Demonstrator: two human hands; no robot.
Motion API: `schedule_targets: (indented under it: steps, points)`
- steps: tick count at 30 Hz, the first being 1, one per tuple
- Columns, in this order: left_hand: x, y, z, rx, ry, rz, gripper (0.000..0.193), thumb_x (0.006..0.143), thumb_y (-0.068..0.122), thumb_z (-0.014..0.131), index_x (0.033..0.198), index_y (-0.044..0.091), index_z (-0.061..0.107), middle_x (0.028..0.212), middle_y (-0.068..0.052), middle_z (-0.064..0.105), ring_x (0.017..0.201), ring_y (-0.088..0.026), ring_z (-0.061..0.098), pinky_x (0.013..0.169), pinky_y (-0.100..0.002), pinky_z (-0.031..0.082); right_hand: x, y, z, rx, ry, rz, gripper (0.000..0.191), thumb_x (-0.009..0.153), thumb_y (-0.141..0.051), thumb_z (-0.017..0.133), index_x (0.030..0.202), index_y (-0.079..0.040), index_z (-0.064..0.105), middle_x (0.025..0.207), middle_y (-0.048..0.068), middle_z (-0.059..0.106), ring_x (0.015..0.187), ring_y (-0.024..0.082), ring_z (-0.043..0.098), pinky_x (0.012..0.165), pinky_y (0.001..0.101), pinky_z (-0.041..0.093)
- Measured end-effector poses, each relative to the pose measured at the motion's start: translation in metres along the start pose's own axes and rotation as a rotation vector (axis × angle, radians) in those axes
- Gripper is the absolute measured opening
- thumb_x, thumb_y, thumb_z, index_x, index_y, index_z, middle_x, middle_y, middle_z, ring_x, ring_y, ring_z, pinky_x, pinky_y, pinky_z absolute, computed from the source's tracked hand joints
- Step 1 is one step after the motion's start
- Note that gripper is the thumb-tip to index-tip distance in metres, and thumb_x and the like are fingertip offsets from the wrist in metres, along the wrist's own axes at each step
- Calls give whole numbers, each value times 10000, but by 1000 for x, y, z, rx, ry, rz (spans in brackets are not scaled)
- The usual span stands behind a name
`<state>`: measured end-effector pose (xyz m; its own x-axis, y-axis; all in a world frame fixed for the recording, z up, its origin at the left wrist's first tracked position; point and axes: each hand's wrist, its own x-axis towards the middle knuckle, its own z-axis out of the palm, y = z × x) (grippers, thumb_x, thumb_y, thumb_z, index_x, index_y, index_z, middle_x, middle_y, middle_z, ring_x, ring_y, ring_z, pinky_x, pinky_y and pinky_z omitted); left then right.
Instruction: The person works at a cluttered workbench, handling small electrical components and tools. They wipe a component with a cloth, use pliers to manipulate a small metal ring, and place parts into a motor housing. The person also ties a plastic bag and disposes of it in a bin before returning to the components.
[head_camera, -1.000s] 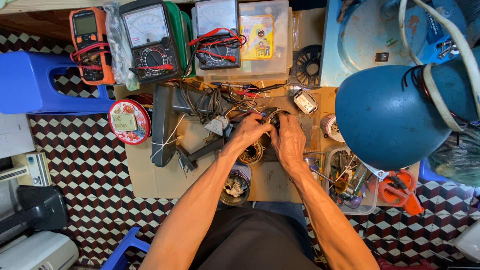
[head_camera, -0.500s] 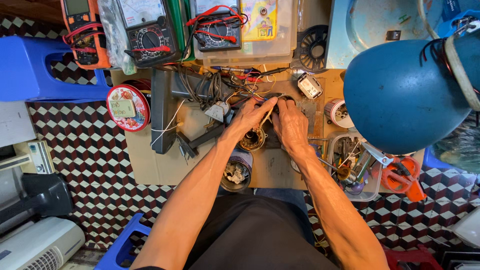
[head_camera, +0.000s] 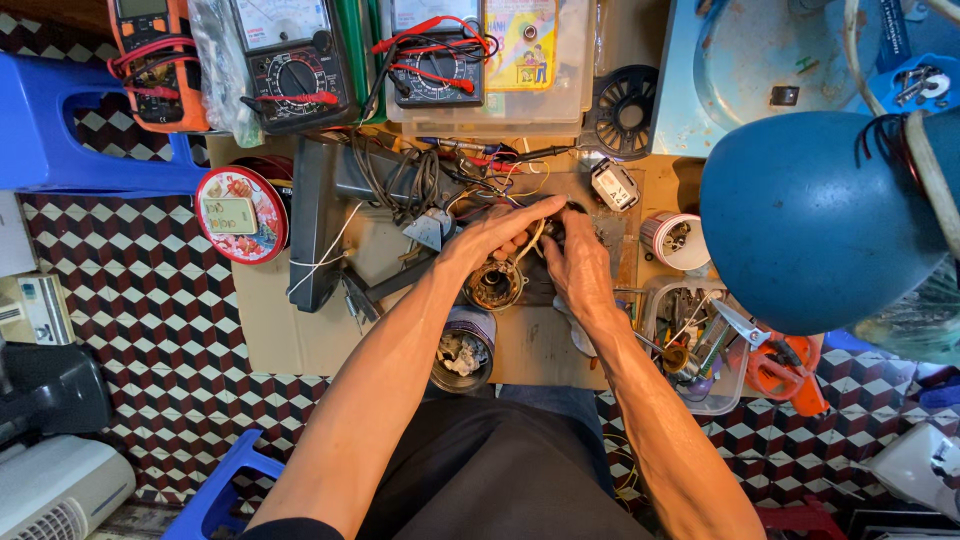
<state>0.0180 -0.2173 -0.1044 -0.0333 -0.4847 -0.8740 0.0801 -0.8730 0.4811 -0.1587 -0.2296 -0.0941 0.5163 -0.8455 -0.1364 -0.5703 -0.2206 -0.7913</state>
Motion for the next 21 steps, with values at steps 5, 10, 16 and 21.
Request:
schedule_targets:
  steps: [5,10,16,21]
  points:
    - [1,2,1,41,8,-3,644,707,760,711,588,172,478,486,66,345,387,-71,314,378,-273,196,-4,-6,1,32,31,41,374,895,-23,721,1224,-2,545,1129,261,609,1007,490,639,770,518,526]
    - [0,-3,0,-53,-10,30,577,693,713,747,622,174,554,496,83,373,390,-65,327,379,-258,220,-12,-12,2,-102,141,-67,336,886,-2,729,1185,14,578,1128,216,632,1031,435,633,824,487,518]
    - [1,-5,0,-20,-8,38,561,682,693,769,622,167,583,484,82,355,383,-73,315,386,-262,214,-22,-12,8,-179,207,-39,398,871,-49,767,1233,23,618,1112,193,671,1030,395,627,876,485,511]
    - [2,-8,0,64,0,53,612,693,709,772,588,172,498,467,69,350,382,-88,328,393,-282,227,-21,-9,21,-22,247,198,439,905,-181,763,1265,26,621,1186,231,685,1048,400,668,862,466,534]
